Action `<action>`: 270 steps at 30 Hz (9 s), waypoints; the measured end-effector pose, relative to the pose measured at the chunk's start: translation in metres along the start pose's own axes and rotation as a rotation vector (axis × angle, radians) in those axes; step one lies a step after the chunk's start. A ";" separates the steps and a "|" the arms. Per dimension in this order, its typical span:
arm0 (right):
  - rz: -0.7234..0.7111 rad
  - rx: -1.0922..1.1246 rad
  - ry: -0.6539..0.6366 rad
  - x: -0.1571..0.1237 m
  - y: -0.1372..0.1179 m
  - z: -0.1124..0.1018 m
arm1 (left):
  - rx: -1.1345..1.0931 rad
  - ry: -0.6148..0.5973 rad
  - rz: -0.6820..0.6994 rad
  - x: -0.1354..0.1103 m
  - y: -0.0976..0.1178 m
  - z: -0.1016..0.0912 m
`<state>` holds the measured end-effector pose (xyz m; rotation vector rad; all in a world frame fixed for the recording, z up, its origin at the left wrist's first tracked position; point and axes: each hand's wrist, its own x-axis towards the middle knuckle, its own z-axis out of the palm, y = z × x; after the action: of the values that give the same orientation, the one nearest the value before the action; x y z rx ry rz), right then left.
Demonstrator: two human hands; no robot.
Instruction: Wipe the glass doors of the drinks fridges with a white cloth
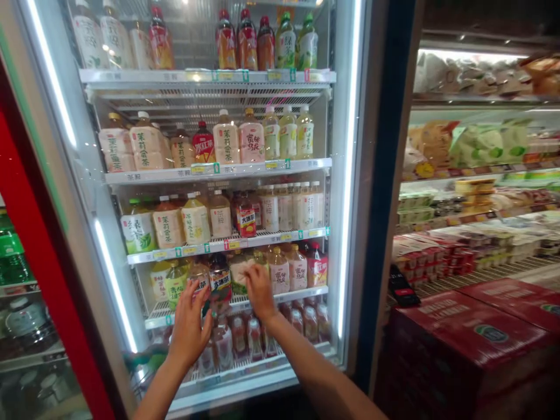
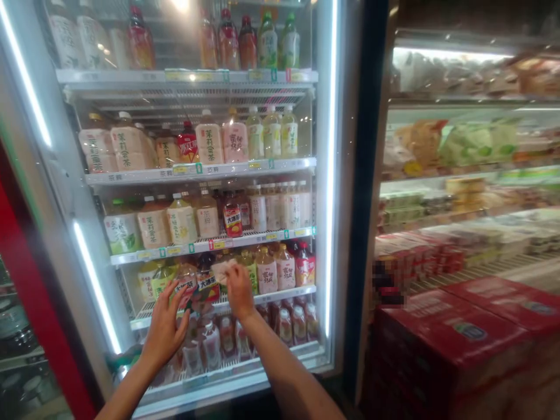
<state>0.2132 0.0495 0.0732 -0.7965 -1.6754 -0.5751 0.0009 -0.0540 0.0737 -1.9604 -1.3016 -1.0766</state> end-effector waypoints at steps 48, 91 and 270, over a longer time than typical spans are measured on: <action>-0.511 -0.101 0.002 0.179 0.086 -0.042 | 0.187 0.232 0.484 0.147 -0.060 0.013; -0.623 -0.146 -0.296 0.122 0.070 -0.033 | 0.177 0.232 0.379 0.115 -0.057 0.026; -0.230 -0.088 -0.285 -0.058 0.048 -0.005 | 0.208 0.291 0.307 0.055 -0.052 0.061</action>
<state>0.2606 0.0654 0.0163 -0.7812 -2.0328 -0.7249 -0.0162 0.0406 0.0886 -1.7046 -0.8853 -0.9862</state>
